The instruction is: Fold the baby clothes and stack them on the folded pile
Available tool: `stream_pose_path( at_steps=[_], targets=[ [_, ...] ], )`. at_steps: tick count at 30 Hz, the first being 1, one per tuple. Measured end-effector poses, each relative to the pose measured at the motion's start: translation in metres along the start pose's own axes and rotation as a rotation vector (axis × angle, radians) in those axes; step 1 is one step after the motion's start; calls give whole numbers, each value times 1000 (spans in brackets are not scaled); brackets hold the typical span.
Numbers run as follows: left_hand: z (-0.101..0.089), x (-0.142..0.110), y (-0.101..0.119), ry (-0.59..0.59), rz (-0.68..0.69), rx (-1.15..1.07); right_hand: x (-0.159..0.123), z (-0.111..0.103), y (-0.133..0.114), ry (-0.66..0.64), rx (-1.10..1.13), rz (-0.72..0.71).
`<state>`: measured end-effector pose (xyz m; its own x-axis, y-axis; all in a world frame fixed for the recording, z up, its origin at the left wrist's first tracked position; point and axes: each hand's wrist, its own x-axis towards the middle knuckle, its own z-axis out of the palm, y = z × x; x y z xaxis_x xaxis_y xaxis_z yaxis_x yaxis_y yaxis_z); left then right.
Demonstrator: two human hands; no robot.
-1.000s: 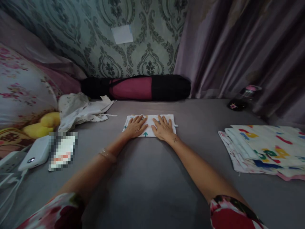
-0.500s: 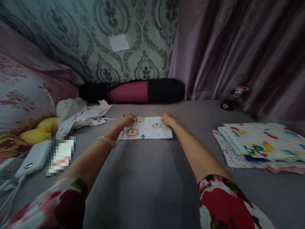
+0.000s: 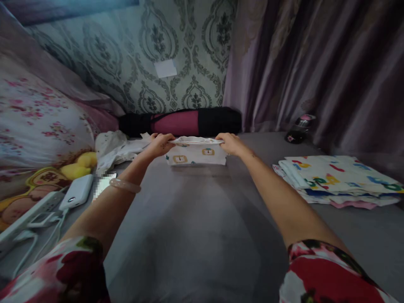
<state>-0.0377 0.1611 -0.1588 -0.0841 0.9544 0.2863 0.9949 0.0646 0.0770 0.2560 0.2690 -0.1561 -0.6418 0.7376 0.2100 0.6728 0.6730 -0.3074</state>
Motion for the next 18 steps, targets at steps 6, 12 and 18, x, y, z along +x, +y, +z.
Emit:
stream_pose_path(
  at_steps=[6, 12, 18],
  targets=[
    [-45, -60, 9, -190, 95, -183, -65, -35, -27, -243, 89, -163],
    [-43, -69, 24, -117, 90, -366, -69, -19, -62, 12, 58, -153],
    [57, -85, 63, -195, 35, -155, -70, 92, -79, -5, -143, -13]
  ],
)
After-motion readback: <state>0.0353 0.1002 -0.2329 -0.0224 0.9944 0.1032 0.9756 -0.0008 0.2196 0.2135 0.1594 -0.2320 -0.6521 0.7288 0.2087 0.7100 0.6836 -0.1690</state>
